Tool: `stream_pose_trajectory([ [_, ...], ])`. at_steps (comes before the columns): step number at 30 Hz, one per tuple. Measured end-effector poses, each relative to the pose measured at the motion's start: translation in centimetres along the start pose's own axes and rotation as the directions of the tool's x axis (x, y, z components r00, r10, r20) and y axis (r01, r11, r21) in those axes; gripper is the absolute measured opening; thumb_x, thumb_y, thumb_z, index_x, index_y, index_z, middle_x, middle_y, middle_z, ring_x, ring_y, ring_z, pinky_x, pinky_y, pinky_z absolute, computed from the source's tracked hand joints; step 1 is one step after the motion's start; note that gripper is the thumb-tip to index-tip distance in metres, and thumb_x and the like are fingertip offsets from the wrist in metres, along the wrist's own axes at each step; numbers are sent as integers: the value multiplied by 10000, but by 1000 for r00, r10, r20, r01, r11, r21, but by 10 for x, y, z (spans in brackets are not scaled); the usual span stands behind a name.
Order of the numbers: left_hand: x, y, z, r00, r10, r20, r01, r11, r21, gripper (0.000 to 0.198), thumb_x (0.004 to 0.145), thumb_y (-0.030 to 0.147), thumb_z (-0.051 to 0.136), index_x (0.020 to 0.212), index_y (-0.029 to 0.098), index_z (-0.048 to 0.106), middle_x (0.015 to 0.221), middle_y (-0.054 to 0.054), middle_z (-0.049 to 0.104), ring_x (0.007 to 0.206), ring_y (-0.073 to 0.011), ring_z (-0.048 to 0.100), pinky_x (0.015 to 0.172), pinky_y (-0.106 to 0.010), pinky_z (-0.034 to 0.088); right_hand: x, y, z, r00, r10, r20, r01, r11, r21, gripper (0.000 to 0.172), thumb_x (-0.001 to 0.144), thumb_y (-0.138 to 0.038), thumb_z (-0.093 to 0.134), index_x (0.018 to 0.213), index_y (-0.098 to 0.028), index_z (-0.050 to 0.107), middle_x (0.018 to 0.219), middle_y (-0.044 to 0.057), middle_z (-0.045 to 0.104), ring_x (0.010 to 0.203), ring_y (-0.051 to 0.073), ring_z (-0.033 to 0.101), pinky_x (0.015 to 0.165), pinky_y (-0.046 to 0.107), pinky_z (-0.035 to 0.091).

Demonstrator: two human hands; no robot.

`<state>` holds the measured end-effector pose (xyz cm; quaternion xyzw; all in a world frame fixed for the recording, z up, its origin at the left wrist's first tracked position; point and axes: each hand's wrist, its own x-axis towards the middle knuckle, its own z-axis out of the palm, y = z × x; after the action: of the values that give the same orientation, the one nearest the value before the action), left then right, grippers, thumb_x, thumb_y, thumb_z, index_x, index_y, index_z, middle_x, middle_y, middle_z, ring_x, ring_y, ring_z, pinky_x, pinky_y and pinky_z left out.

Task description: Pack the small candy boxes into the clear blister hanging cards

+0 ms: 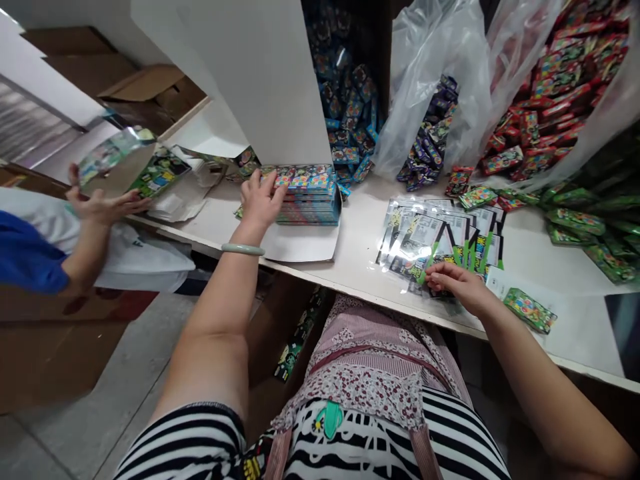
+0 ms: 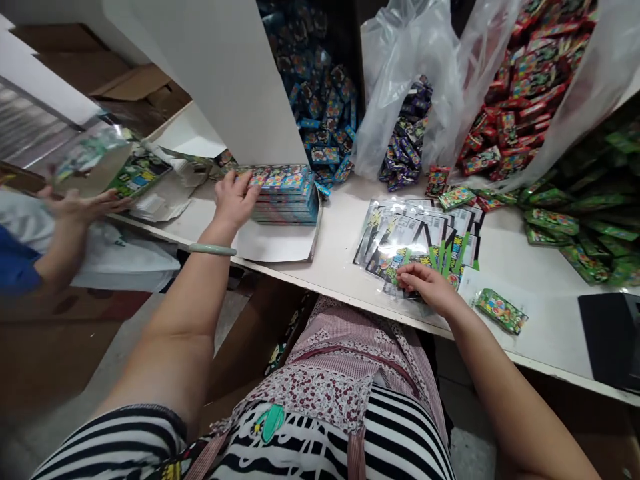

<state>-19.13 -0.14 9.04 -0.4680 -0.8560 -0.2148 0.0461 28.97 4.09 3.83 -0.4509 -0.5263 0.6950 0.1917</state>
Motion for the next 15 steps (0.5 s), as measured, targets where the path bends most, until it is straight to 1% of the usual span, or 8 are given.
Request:
stream_pose_trajectory([
  [2,-7,11,-2,999,33,-24,-32,999,42,810,871,698,502,1537,246,413,1673,-117,236,1535,-400,173,1240,-584,155,0,-3,2,1000,-22,8,21,1000,3,491,581,-597,849,845,-212,696,794,25,699,685,143,597,655,305,468],
  [4,-12,18,-1,993,114,-16,-113,992,58,836,837,686,564,1537,261,399,1679,-103,230,1546,-404,132,1243,-618,89,1,-6,4,999,-35,6,34,999,6,468,585,-579,842,832,-212,689,782,19,695,676,138,593,639,299,459],
  [6,-13,20,1,979,202,9,-202,979,14,737,848,646,572,1491,304,457,1649,-75,317,1536,-393,178,1243,-635,57,1,-8,5,999,-35,3,35,999,1,446,591,-560,837,830,-215,687,777,14,694,687,139,602,641,295,459],
  [8,-11,16,4,962,272,5,-270,960,-72,628,869,621,556,1432,346,514,1599,-31,416,1513,-378,240,1243,-635,63,1,-9,6,1000,-29,6,29,999,-18,428,604,-545,826,842,-218,686,790,15,699,712,145,614,660,296,467],
  [11,-5,7,7,944,329,-15,-327,931,-165,596,867,652,552,1394,376,533,1552,32,485,1501,-371,257,1238,-635,79,2,-10,5,999,-29,12,30,998,-54,435,614,-562,801,851,-221,674,810,19,700,739,157,622,678,303,479],
  [13,-4,6,7,944,330,-9,-328,932,-158,638,856,674,559,1411,361,519,1574,15,458,1508,-387,241,1233,-656,63,6,-10,1,999,-34,6,34,995,-97,445,625,-577,783,870,-222,671,809,16,692,723,158,612,658,301,478],
  [15,-7,12,4,950,314,0,-312,944,-111,713,841,679,585,1451,324,487,1628,-47,370,1526,-408,205,1231,-668,43,17,-11,-6,998,-61,-30,55,983,-173,441,666,-578,755,921,-226,676,838,23,692,713,165,605,640,307,483],
])
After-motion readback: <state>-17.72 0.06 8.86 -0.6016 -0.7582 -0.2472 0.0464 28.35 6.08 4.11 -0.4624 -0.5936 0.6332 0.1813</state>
